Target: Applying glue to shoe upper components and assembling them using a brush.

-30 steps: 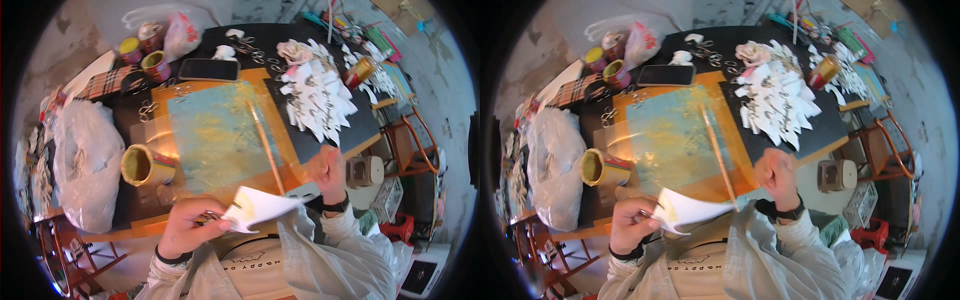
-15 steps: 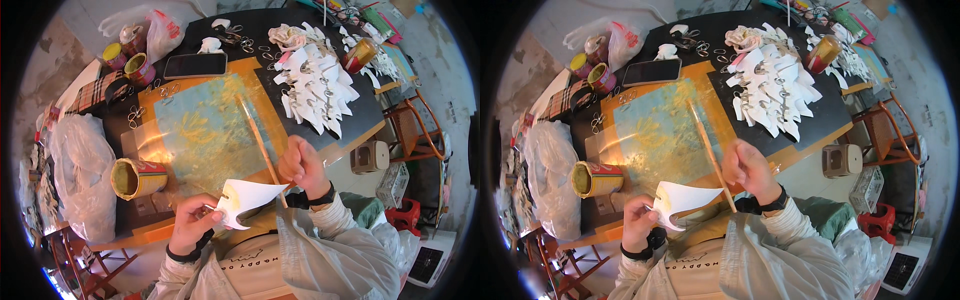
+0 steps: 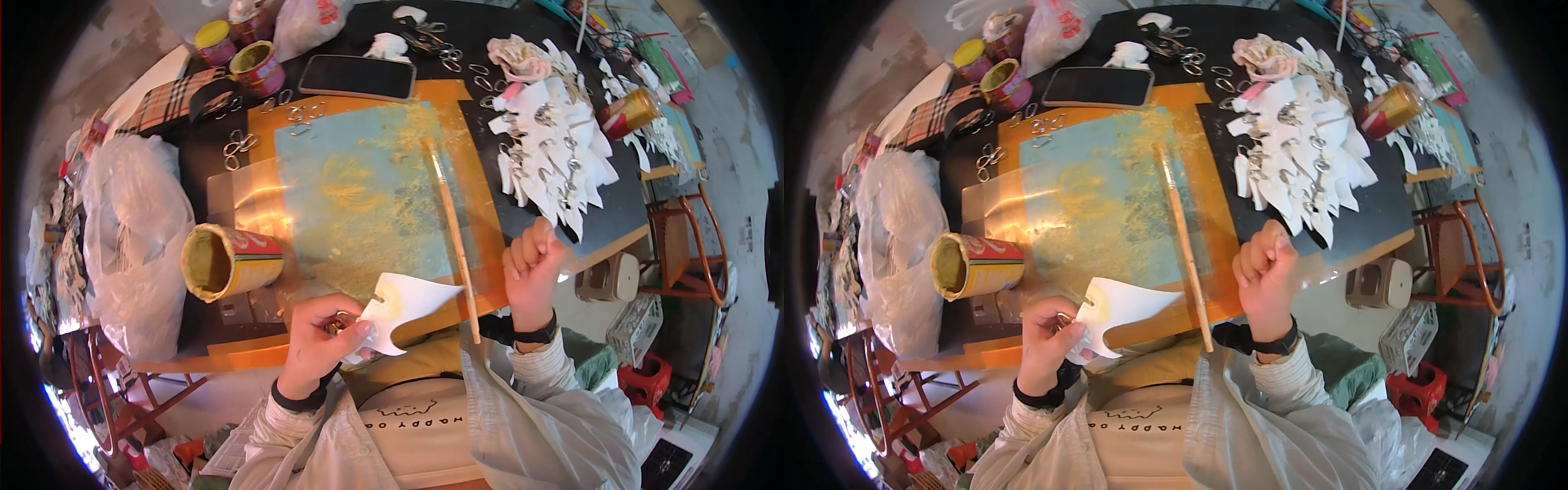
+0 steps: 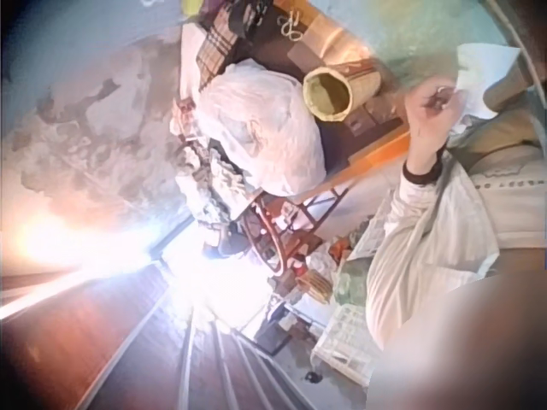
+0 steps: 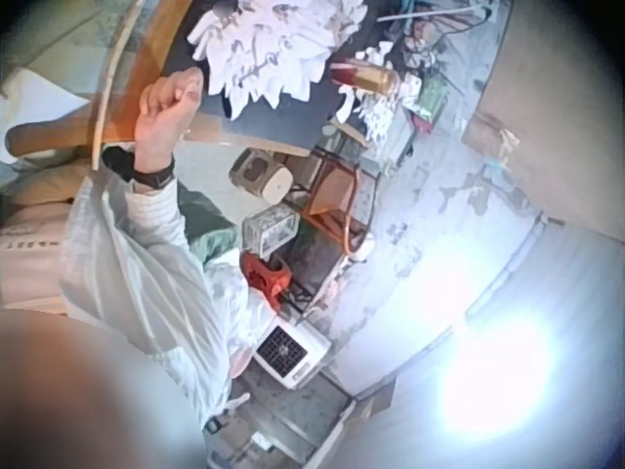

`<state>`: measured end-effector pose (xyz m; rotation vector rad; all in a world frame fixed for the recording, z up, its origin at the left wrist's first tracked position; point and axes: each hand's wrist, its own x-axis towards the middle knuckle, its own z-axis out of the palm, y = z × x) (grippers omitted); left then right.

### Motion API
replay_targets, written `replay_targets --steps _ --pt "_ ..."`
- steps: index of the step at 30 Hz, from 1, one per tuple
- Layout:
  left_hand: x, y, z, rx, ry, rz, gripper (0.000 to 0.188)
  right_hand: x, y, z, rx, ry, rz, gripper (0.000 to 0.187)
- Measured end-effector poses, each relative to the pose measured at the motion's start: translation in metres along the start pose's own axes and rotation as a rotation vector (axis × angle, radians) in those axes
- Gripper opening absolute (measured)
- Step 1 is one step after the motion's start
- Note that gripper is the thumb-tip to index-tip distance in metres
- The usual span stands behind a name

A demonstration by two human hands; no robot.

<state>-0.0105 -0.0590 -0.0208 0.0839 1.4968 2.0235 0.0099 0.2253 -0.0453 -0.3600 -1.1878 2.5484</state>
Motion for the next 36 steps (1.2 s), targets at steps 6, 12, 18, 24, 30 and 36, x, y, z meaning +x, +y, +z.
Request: replay_targets --steps 6,12,18,24,30,36 --pt "0.002 -0.015 -0.007 0.109 0.06 0.147 0.013 0.0 -0.002 -0.005 0.082 0.018 0.062 0.033" --pt "0.004 -0.017 -0.01 0.043 0.059 0.128 0.014 -0.002 -0.001 -0.001 0.1 -0.221 0.122 0.035" --pt "0.003 -0.016 -0.009 0.012 0.083 0.105 0.016 -0.004 -0.001 0.004 0.272 -0.435 0.216 0.027" --pt "0.005 -0.015 -0.008 0.024 0.085 0.108 0.017 -0.002 0.002 0.002 0.235 -0.505 0.163 0.022" --pt "0.005 -0.017 -0.007 0.041 0.087 0.145 0.019 -0.002 -0.001 -0.008 0.14 -0.347 0.129 0.034" --pt "0.006 -0.02 -0.007 0.054 0.096 0.177 0.02 -0.003 0.004 -0.015 0.23 -0.256 -0.031 0.038"
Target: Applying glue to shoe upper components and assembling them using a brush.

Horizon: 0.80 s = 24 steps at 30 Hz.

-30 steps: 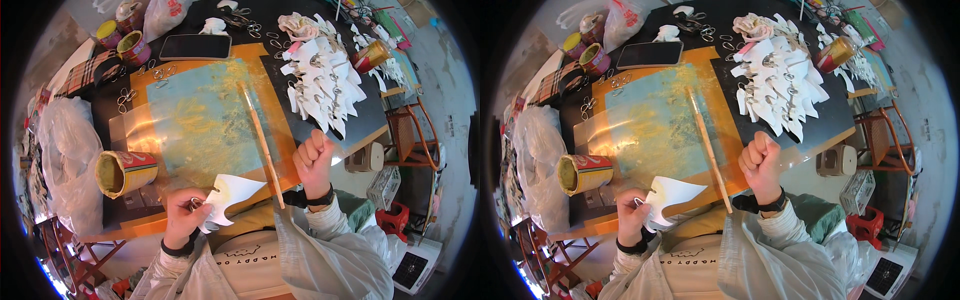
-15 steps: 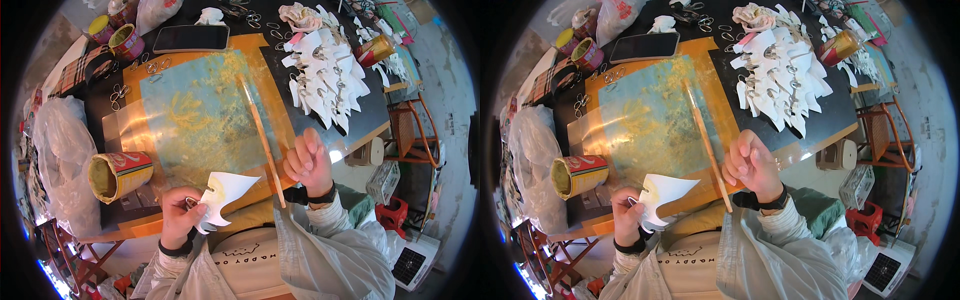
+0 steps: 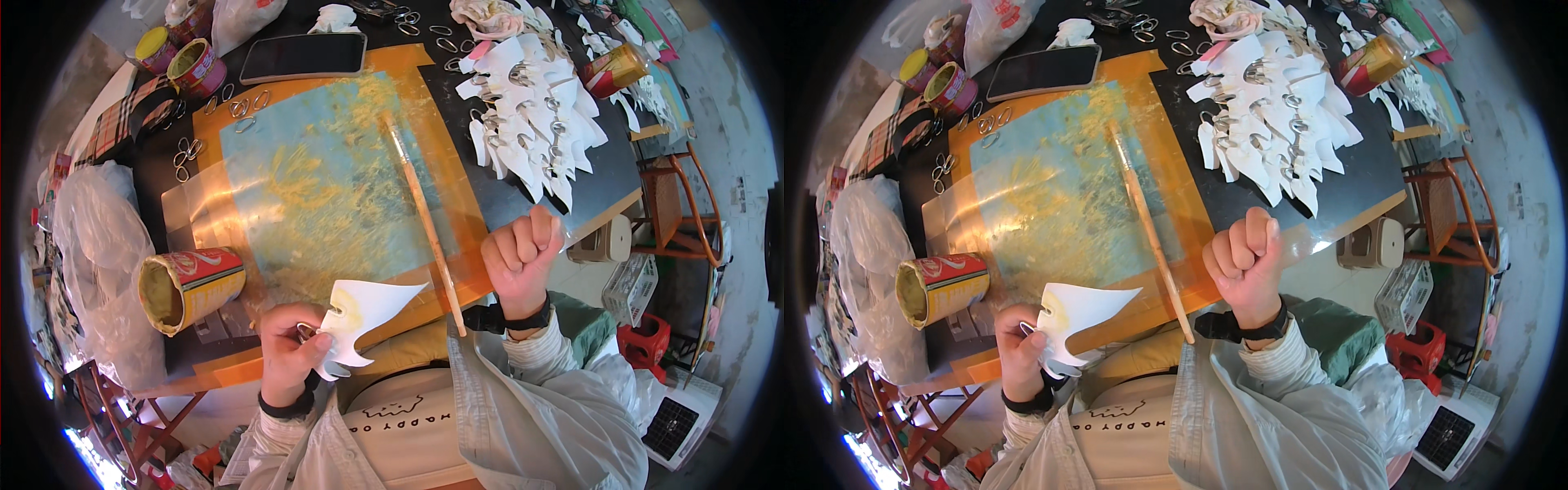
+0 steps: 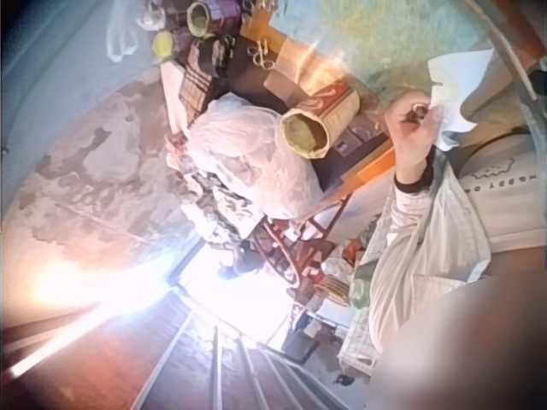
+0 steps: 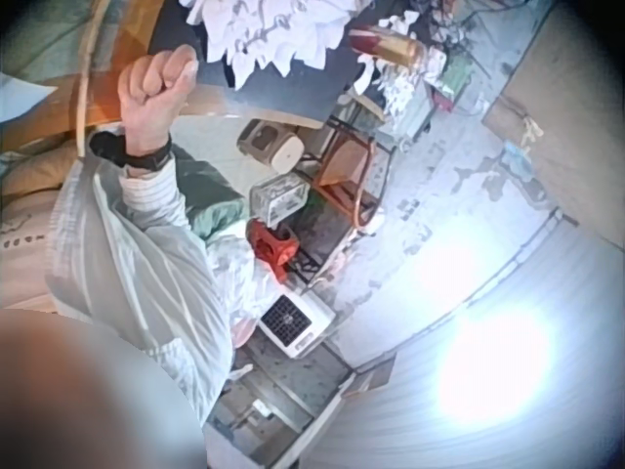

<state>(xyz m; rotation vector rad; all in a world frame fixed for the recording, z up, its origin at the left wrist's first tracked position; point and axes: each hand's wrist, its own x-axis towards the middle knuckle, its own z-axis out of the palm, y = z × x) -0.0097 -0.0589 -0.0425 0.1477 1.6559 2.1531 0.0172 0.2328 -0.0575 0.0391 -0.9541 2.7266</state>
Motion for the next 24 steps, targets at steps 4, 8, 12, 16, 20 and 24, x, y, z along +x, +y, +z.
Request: replay_targets --steps 4,8,12,16,20,24 --pt "-0.002 0.001 0.004 -0.048 0.042 0.007 0.021 0.001 0.0 0.002 0.19 -0.108 0.051 0.033" --pt "-0.003 0.001 0.003 -0.032 0.043 -0.009 0.021 0.003 -0.003 0.003 0.229 -0.171 0.116 0.024" --pt "-0.003 0.003 0.006 -0.005 0.07 0.019 0.02 0.003 -0.003 0.004 0.257 -0.169 0.145 0.022" --pt "-0.003 0.003 0.005 0.011 0.054 0.013 0.018 0.002 -0.002 0.001 0.27 -0.131 0.124 0.021" --pt "-0.002 0.0 0.003 0.035 0.047 0.027 0.016 0.001 -0.004 -0.005 0.366 -0.113 0.054 0.023" --pt "0.0 0.0 0.003 0.013 0.021 0.015 0.014 0.001 -0.005 -0.006 0.383 -0.064 -0.012 0.027"
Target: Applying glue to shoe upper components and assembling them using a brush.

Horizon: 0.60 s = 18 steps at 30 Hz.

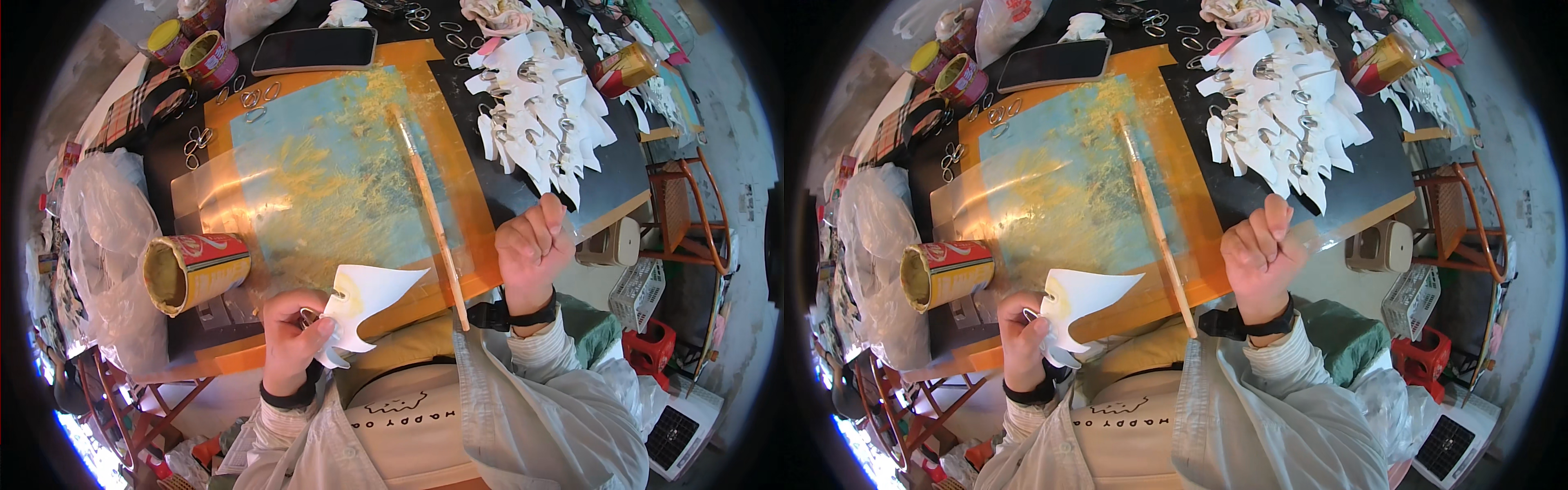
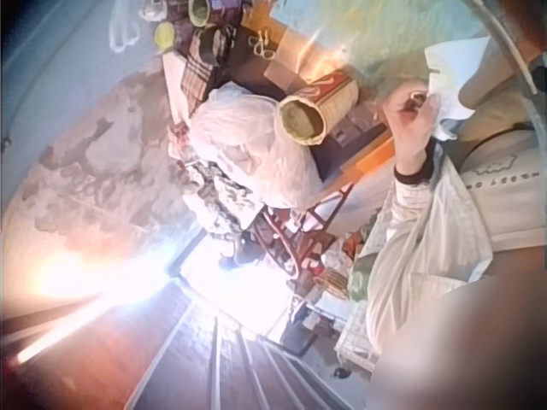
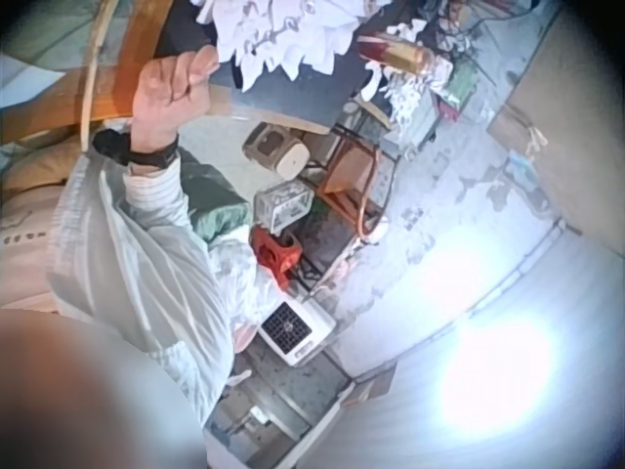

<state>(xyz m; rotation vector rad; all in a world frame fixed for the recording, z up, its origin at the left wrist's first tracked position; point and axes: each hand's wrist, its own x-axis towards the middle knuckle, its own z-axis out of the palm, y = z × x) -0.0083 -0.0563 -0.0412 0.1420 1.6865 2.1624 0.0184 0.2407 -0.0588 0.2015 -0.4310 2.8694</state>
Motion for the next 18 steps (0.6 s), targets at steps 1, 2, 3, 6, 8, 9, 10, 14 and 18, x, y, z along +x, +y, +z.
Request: replay_targets --steps 1,2,3,6,8,9,10,14,18 --pt "0.0 0.0 0.001 -0.02 0.006 -0.011 0.013 0.0 0.001 0.001 0.034 0.071 -0.026 0.028" --pt "-0.001 -0.001 0.0 -0.019 0.008 -0.011 0.013 0.001 0.001 0.002 0.068 0.141 -0.053 0.029" --pt "-0.001 -0.001 -0.001 -0.013 0.004 -0.014 0.013 0.001 0.001 0.003 0.068 0.141 -0.053 0.029" --pt "-0.001 -0.001 -0.001 0.004 0.003 -0.008 0.012 0.003 0.001 0.004 0.118 0.114 0.014 0.036" --pt "-0.001 -0.001 0.0 0.015 0.006 0.001 0.012 0.003 0.0 0.004 0.06 0.154 0.037 0.044" --pt "0.0 -0.001 0.0 0.017 0.003 0.003 0.013 0.003 -0.001 0.002 0.059 0.154 0.036 0.044" --pt "0.0 -0.001 0.0 0.019 0.0 0.004 0.014 0.003 -0.002 -0.002 0.006 0.121 0.044 0.046" --pt "0.001 -0.002 -0.001 0.04 -0.01 0.019 0.016 0.009 -0.001 -0.003 0.094 0.034 0.098 0.05" --pt "-0.001 -0.003 -0.002 0.038 0.008 0.011 0.017 0.011 0.002 -0.001 0.145 0.112 0.096 0.047"
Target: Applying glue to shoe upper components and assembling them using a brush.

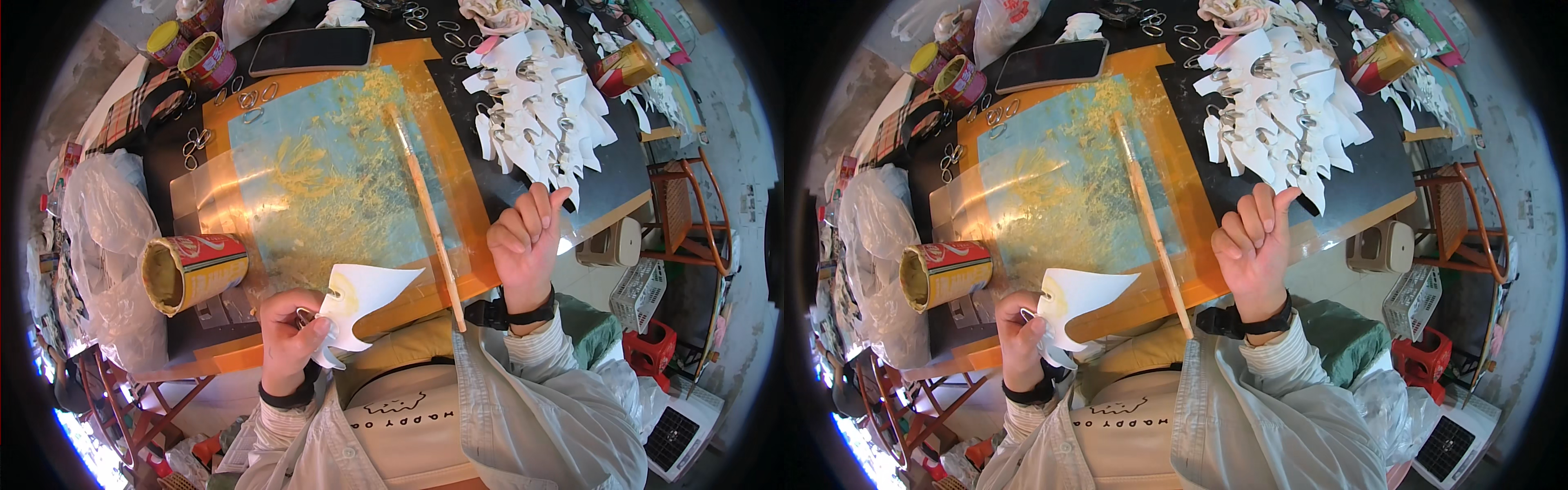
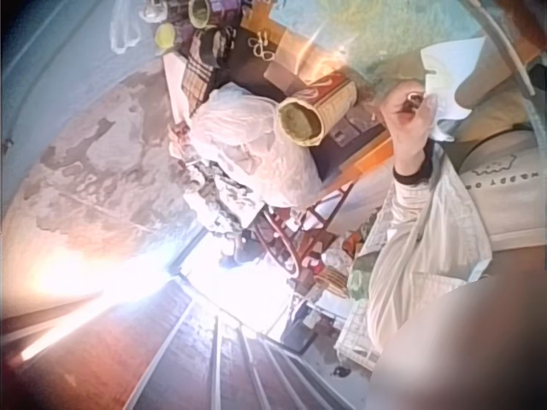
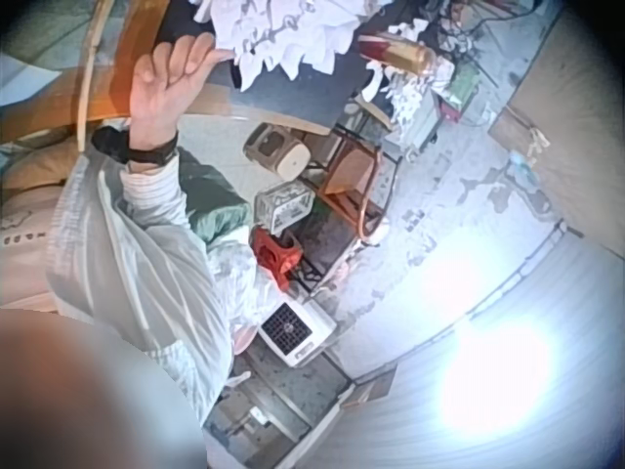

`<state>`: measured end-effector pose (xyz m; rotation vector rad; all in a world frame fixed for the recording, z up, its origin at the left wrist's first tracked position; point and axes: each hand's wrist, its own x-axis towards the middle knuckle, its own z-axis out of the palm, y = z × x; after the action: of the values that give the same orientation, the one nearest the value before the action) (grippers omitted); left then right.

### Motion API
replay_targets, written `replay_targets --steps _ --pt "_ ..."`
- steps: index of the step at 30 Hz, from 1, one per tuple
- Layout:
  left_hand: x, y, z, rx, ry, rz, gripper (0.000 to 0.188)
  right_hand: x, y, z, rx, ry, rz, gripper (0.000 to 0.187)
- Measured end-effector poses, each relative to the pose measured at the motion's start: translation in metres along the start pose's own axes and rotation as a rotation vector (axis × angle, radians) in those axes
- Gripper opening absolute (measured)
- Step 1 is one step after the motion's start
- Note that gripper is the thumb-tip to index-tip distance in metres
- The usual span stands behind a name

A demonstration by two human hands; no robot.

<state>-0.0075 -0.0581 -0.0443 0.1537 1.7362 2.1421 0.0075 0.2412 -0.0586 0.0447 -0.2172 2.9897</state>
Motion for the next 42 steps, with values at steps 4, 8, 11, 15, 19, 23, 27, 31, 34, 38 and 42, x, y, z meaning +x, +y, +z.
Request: replay_targets --steps 4,8,11,15,19,23,27,31,34,38,42 --pt "0.001 0.0 0.001 -0.028 -0.006 -0.016 0.017 -0.001 0.002 0.001 -0.036 0.002 0.003 0.035" --pt "0.001 0.001 0.002 -0.044 -0.025 -0.008 0.017 -0.006 0.007 0.013 -0.237 0.139 -0.069 0.033" --pt "0.002 0.002 -0.001 -0.027 -0.037 -0.016 0.015 0.0 0.014 0.028 -0.26 0.277 -0.041 0.039" --pt "0.003 0.006 0.002 -0.015 -0.062 -0.041 0.012 -0.002 0.004 0.004 -0.348 0.044 0.037 0.034" --pt "0.004 0.011 0.004 0.02 -0.107 -0.063 0.011 -0.004 0.007 -0.003 -0.394 0.133 -0.019 0.025" --pt "-0.004 0.008 0.001 0.053 -0.107 -0.006 0.012 -0.01 0.013 -0.004 -0.418 0.1 -0.122 0.019" --pt "-0.008 0.005 -0.006 0.102 -0.186 0.043 0.011 -0.011 0.015 0.003 -0.548 0.096 -0.08 0.033" --pt "-0.007 0.003 -0.005 0.046 -0.168 -0.007 0.011 -0.014 0.021 0.007 -0.539 0.115 -0.216 0.024" --pt "-0.006 0.001 -0.006 0.017 -0.181 0.015 0.011 -0.019 0.007 0.001 -0.623 -0.122 -0.087 0.023" --pt "-0.007 0.002 -0.006 -0.033 -0.154 -0.011 0.01 -0.02 0.006 0.006 -0.558 -0.077 -0.049 0.038" --pt "-0.007 0.003 -0.004 -0.019 -0.155 0.006 0.009 -0.007 -0.004 0.009 -0.658 -0.412 0.214 0.049"
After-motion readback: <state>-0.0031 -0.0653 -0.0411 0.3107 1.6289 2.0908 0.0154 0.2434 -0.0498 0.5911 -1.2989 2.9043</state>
